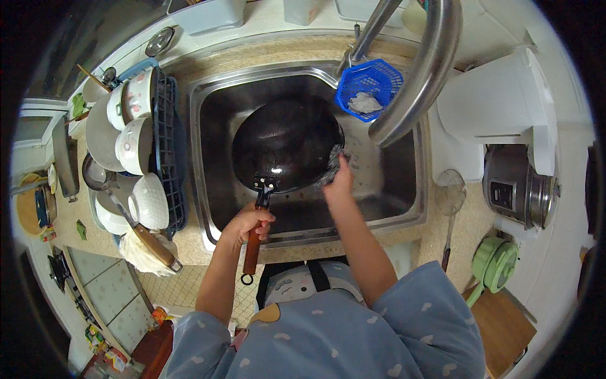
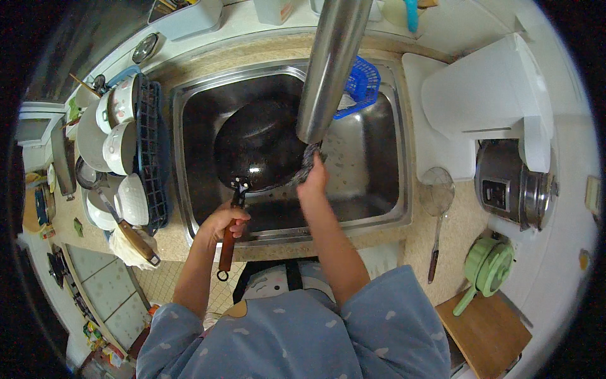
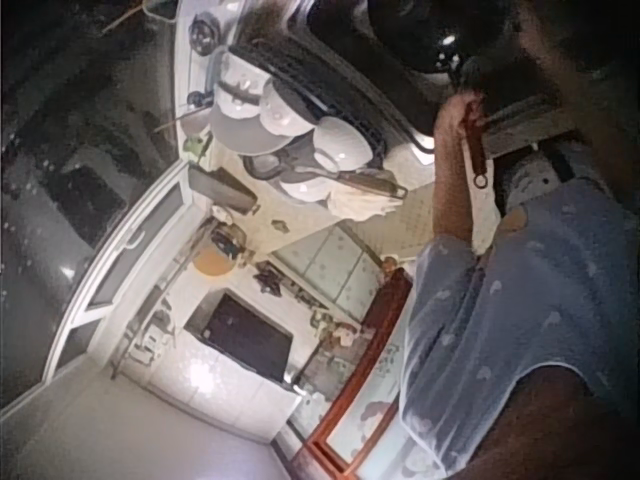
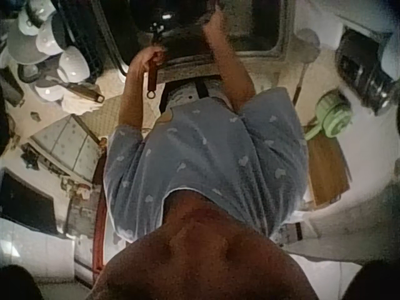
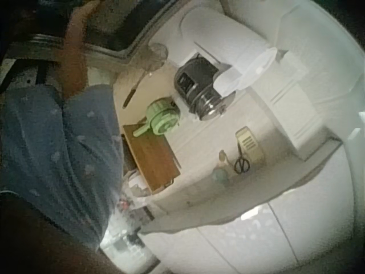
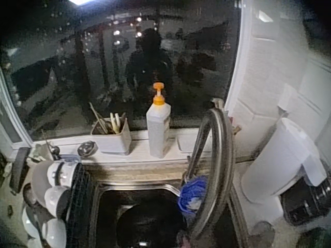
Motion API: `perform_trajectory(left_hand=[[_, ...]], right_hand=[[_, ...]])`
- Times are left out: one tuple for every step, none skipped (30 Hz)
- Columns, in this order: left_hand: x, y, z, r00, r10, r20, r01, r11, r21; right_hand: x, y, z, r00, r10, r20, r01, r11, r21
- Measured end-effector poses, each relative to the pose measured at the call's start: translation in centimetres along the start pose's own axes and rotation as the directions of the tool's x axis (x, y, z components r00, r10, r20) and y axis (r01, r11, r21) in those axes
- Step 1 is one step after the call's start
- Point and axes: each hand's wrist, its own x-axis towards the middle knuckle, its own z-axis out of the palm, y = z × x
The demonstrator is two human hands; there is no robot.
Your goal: The person scrubs a black frying pan in a kitchen sink using a cloth and a steel wool pad, then rinses it under running water. The person repeats the scrubbing and rinsing process multiple times to clean the pan thoroughly.
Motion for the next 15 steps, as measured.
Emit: perform_trajectory(left_hand=[[-0.2, 0.0, -0.4, 1.000, -0.009, -0.004, 0.009, 1.000, 0.017], [-0.5, 0.0, -0.7, 0.999, -0.001, -0.045, 0.004, 0.998, 0.059], [-0.8, 0.3, -0.6, 0.997, 0.006, -0.073, 0.001, 0.994, 0.106], [-0.8, 0.6, -0.7, 0.995, 0.015, -0.096, 0.001, 0.987, 0.160], [0.1, 0.5, -1.6, 0.993, -0.012, -0.114, 0.040, 0.968, 0.246], [0.1, 0.6, -1.5, 0.991, 0.007, -0.130, 0.033, 0.952, 0.303], [-0.1, 0.4, -1.6, 0.987, 0.028, -0.157, 0.029, 0.936, 0.350], [-0.2, 0.4, -1.8, 0.982, 0.052, -0.181, 0.024, 0.917, 0.398], [-0.3, 0.2, -2.0, 0.962, 0.150, -0.229, -0.007, 0.850, 0.526], [-0.3, -0.1, -2.0, 0.935, 0.245, -0.257, -0.023, 0.763, 0.646], [-0.3, -0.5, -2.0, 0.901, 0.342, -0.267, -0.025, 0.657, 0.753], [0.2, -1.3, -2.2, 0.838, 0.463, -0.289, -0.037, 0.576, 0.817], [0.9, -2.5, -2.4, 0.757, 0.582, -0.298, -0.034, 0.490, 0.871], [1.1, -2.6, -1.7, 0.665, 0.690, -0.286, -0.020, 0.399, 0.917], [1.2, -2.5, -0.8, 0.622, 0.698, -0.354, 0.027, 0.432, 0.901]], right_hand=[[2.1, -0.8, -0.2, 0.997, 0.006, 0.074, -0.008, 1.000, 0.022], [4.0, -1.7, -0.4, 0.998, 0.040, 0.054, -0.037, 0.998, -0.048], [6.0, -2.8, -0.8, 0.998, 0.058, 0.029, -0.054, 0.992, -0.115], [9.0, -3.3, -2.4, 0.997, 0.071, 0.002, -0.070, 0.991, -0.111], [12.4, -3.7, -4.6, 0.996, 0.080, -0.025, -0.082, 0.991, -0.103], [14.1, -3.6, -5.7, 0.993, 0.104, -0.050, -0.109, 0.989, -0.100], [13.8, -2.9, -5.7, 0.991, 0.096, -0.093, -0.109, 0.984, -0.142], [13.0, -2.3, -5.7, 0.988, 0.083, -0.132, -0.107, 0.977, -0.183], [12.2, -1.7, -5.7, 0.983, 0.067, -0.172, -0.104, 0.969, -0.222], [11.7, -1.5, -5.9, 0.985, 0.041, -0.166, -0.079, 0.971, -0.227], [11.2, -1.4, -6.1, 0.987, 0.015, -0.160, -0.052, 0.971, -0.232], [10.7, -1.3, -6.4, 0.988, -0.012, -0.155, -0.025, 0.972, -0.235], [9.6, -1.2, -5.8, 0.980, -0.042, -0.194, -0.009, 0.967, -0.253], [8.1, -1.2, -4.9, 0.969, -0.078, -0.235, 0.011, 0.962, -0.273], [7.1, -1.3, -4.4, 0.955, -0.113, -0.274, 0.029, 0.956, -0.292]])
